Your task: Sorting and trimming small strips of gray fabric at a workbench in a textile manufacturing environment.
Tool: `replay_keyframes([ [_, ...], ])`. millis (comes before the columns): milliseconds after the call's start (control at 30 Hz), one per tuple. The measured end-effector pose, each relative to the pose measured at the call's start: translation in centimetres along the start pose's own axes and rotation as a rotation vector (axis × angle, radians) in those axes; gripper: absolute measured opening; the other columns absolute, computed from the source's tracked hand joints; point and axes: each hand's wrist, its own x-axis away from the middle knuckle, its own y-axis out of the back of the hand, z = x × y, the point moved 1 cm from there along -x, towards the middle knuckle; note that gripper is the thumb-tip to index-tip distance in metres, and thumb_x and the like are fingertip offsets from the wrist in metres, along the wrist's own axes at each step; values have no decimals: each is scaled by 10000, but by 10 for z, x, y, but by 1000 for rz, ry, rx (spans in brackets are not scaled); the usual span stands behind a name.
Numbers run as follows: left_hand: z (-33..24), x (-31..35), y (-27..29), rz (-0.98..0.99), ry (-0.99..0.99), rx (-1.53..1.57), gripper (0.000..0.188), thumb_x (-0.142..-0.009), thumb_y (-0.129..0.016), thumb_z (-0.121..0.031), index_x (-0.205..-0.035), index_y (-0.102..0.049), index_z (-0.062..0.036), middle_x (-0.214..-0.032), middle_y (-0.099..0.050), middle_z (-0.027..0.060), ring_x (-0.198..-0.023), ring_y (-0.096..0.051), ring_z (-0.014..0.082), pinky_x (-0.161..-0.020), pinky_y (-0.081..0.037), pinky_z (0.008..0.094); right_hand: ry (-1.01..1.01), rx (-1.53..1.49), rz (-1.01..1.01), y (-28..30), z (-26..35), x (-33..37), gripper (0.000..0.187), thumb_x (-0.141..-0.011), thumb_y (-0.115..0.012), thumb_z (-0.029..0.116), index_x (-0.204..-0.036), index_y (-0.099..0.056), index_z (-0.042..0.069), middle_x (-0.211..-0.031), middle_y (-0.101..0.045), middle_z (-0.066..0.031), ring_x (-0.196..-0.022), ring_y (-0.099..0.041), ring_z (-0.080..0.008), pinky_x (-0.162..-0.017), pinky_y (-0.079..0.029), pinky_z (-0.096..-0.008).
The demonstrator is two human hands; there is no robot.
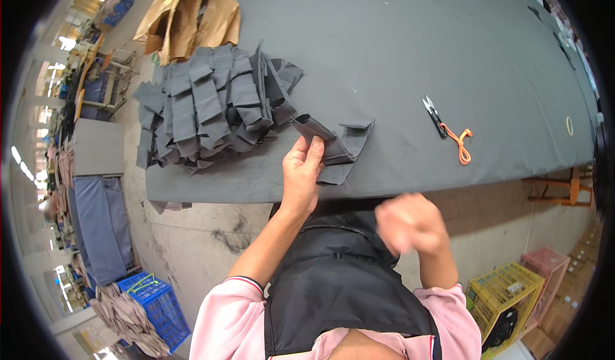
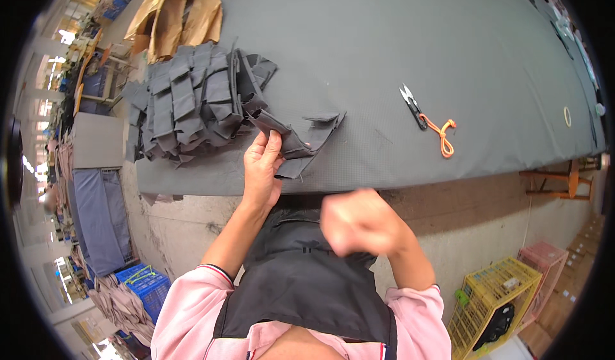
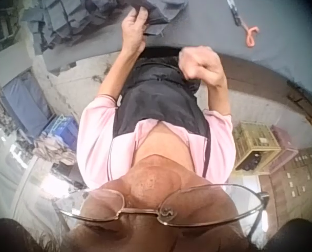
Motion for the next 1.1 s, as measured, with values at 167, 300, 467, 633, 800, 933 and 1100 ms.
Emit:
replay_keyframes([
  [167,-9,14,8,-45,86,204,243,-943,-529,-303,-985,-573,-68,-936,-653,76,-870,-634,179,-811,-493,322,-574,562,-254,35,-18,16,318,-932,-544,281,-919,-622,-28,-778,-640,-155,-674,-635,-231,-598,-482,-317],
  [300,-20,47,-13,456,-193,44,175,-887,-493,-176,-895,-546,-9,-971,-636,151,-958,-615,272,-917,-449,392,-319,-136,-658,13,-51,11,429,-949,-518,313,-1214,-488,-24,-1009,-629,-168,-908,-625,-224,-766,-486,-289],
  [467,-16,68,-11,534,-628,-626,400,-745,-593,-57,-1143,-557,-39,-1272,-523,147,-1222,-462,267,-1024,-347,379,-405,-468,-602,14,-56,-30,432,-943,-519,234,-1298,-412,13,-1042,-603,-149,-931,-606,-200,-831,-492,-337],
  [633,-38,100,44,-42,-592,-476,444,-816,-557,-34,-1252,-473,-31,-1372,-421,133,-1269,-411,235,-1030,-354,369,-350,-299,-527,22,-40,-109,423,-913,-560,210,-1275,-412,49,-1044,-581,-101,-809,-597,-171,-619,-526,-306],
  [800,-52,129,110,-472,-590,-468,397,-870,-522,19,-1260,-462,-18,-1299,-494,100,-1140,-527,182,-938,-439,311,-462,20,-404,45,-123,-172,751,-808,-685,314,-1384,-279,54,-1332,-420,-135,-1232,-393,-247,-1038,-297,-406],
  [933,-40,145,172,-620,-338,-593,367,-858,-563,-48,-1220,-508,-26,-1250,-529,117,-1121,-536,177,-915,-451,303,-587,113,-270,51,-172,-164,917,-799,-687,345,-1470,-131,62,-1497,-211,-187,-1399,-165,-292,-1118,-154,-409],
  [1100,-20,143,229,-646,-315,-1021,334,-831,-587,-104,-1157,-554,-42,-1241,-532,161,-1164,-511,298,-956,-416,373,-339,337,-621,33,-160,-152,666,-922,-563,303,-1432,-227,37,-1469,-230,-180,-1352,-269,-272,-1102,-218,-381],
])
